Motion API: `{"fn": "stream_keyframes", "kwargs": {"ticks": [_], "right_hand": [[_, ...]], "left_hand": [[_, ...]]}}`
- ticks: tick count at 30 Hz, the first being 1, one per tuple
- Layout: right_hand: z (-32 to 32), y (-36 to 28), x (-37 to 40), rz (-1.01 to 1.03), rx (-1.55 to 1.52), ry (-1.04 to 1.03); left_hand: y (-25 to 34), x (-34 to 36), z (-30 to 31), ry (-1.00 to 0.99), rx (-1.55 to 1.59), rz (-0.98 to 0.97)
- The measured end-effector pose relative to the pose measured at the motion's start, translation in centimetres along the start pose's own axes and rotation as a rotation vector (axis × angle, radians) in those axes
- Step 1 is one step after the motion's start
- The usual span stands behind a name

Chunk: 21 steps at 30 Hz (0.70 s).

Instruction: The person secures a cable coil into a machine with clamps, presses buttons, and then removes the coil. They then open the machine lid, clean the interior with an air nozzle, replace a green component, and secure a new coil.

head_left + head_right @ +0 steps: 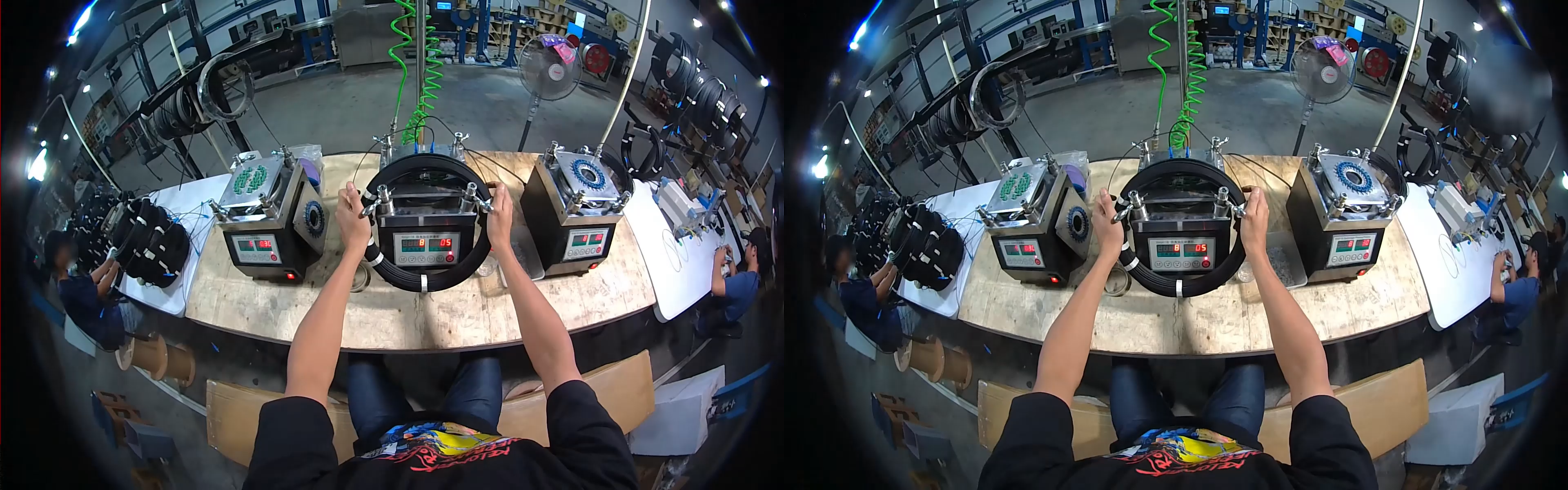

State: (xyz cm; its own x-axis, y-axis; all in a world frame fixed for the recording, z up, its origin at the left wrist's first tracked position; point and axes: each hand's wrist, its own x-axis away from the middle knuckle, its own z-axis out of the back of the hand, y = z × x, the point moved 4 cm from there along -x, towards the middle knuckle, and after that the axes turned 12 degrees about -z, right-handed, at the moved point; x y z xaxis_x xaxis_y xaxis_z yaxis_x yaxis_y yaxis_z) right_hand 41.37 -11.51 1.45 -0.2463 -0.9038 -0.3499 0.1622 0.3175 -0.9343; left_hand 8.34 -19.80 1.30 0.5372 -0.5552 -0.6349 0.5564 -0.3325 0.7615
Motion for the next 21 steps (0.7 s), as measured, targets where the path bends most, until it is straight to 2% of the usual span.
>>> {"fn": "stream_keyframes", "kwargs": {"ticks": [11, 14, 16, 21], "right_hand": [[0.8, -0.8, 2.7, -0.038, 0.185, 0.065], [0.5, 0.2, 4.3, 0.212, 0.121, 0.127], [0.6, 0.7, 4.9, 0.189, 0.159, 0.082], [0.6, 1.7, 4.6, 0.091, 0.16, -0.008]], "left_hand": [[1.6, 2.3, 0.7, 0.058, -0.037, -0.041], [1.2, 4.5, 0.8, 0.091, -0.092, -0.109], [-1.5, 5.7, 0.5, -0.009, -0.09, 0.072], [-2.9, 5.8, 0.3, -0.01, -0.061, 0.02]]}}
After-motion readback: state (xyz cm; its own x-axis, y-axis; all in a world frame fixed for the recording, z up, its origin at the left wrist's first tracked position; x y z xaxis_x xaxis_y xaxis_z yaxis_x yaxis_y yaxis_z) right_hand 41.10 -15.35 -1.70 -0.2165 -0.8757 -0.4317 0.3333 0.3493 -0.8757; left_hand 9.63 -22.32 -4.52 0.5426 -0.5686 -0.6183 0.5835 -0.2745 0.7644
